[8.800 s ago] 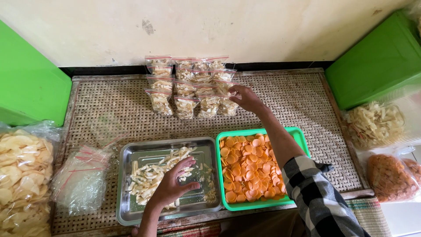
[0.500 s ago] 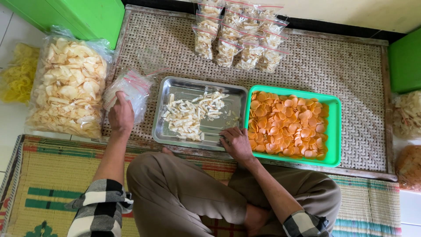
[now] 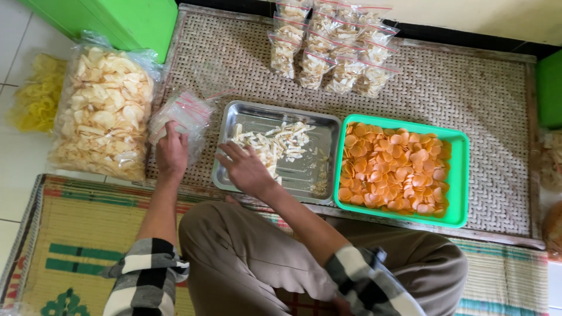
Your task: The person sits on the floor and packs dried food items from a metal tray and a green plastic bin into small clear plastic bags. They handle the items by hand, filling the bags and placing them aside.
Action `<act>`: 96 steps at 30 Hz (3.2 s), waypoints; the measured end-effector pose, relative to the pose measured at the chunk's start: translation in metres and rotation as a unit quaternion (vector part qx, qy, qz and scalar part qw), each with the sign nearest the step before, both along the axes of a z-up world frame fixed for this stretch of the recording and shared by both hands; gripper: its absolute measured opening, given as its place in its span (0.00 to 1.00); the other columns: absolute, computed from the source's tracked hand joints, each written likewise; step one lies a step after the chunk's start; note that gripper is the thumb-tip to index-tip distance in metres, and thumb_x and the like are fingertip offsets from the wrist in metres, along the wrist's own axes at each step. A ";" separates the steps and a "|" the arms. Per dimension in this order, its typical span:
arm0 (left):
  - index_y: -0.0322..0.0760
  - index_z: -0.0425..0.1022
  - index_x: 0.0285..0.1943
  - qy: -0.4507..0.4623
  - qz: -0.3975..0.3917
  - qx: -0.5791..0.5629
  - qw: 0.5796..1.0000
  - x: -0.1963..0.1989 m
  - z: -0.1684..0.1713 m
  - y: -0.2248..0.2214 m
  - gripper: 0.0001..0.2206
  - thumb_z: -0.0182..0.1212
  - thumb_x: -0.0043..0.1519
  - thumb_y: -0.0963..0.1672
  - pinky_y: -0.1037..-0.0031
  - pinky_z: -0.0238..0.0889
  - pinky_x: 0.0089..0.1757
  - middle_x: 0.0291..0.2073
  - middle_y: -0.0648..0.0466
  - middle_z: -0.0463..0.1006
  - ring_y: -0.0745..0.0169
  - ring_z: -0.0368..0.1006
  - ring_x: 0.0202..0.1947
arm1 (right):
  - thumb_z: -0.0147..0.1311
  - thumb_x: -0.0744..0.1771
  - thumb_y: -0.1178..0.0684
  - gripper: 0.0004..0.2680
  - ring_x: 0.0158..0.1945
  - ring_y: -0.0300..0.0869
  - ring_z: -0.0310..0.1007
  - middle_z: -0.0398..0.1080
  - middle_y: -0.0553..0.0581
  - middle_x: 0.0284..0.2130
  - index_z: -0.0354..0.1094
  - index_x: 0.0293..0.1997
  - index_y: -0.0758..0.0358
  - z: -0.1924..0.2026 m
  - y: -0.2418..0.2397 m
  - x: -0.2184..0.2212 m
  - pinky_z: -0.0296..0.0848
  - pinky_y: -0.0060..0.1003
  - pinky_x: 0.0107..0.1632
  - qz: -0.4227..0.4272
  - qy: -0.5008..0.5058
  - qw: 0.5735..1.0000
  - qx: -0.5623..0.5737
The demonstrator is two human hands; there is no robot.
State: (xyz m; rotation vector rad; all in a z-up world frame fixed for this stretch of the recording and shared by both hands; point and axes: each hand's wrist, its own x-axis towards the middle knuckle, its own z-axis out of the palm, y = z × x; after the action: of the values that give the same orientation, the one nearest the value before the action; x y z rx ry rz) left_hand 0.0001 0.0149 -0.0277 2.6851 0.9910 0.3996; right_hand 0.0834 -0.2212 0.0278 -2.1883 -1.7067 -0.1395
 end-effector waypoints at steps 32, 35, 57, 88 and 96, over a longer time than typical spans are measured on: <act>0.38 0.80 0.39 -0.025 0.015 -0.021 0.999 0.020 0.146 -0.064 0.05 0.63 0.67 0.43 0.51 0.74 0.35 0.29 0.38 0.82 0.35 0.81 0.34 | 0.49 0.70 0.49 0.10 0.72 0.44 0.59 0.61 0.50 0.69 0.74 0.55 0.40 -0.026 0.071 0.013 0.47 0.65 0.72 0.043 0.116 0.983 -0.132; 0.31 0.79 0.41 -0.111 -0.081 -0.115 0.984 0.036 0.145 -0.088 0.06 0.64 0.66 0.42 0.52 0.75 0.35 0.33 0.35 0.81 0.34 0.80 0.36 | 0.49 0.69 0.57 0.11 0.59 0.44 0.72 0.73 0.51 0.54 0.75 0.54 0.48 -0.046 0.033 0.042 0.63 0.53 0.64 -0.018 0.332 0.941 0.067; 0.19 0.74 0.58 0.041 -0.191 -0.604 0.773 0.101 0.121 -0.166 0.19 0.57 0.68 0.46 0.70 0.73 0.37 0.40 0.36 0.81 0.52 0.80 0.34 | 0.61 0.68 0.59 0.05 0.35 0.35 0.72 0.79 0.56 0.31 0.78 0.47 0.64 -0.025 -0.177 0.100 0.68 0.28 0.37 -0.085 0.546 0.813 0.182; 0.24 0.80 0.43 -0.120 -0.128 -0.703 0.690 0.125 0.057 -0.227 0.08 0.70 0.60 0.39 0.70 0.80 0.38 0.34 0.42 0.80 0.58 0.81 0.34 | 0.67 0.65 0.59 0.15 0.39 0.51 0.81 0.76 0.65 0.38 0.68 0.55 0.73 -0.035 -0.170 0.073 0.80 0.38 0.40 -0.236 0.349 0.845 0.328; 0.25 0.80 0.38 -0.082 -0.142 -0.711 0.684 0.119 0.062 -0.237 0.09 0.73 0.57 0.40 0.68 0.80 0.37 0.33 0.41 0.79 0.54 0.81 0.34 | 0.69 0.63 0.59 0.10 0.34 0.51 0.80 0.77 0.61 0.33 0.76 0.46 0.68 -0.014 -0.174 0.074 0.79 0.37 0.36 -0.186 0.273 0.910 0.252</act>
State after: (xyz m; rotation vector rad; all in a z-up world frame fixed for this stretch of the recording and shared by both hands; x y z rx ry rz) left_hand 0.1189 -0.2225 0.0340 1.2460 0.4077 -0.1950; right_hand 0.1573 -0.3950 0.0143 -1.8868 -0.8271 -0.0462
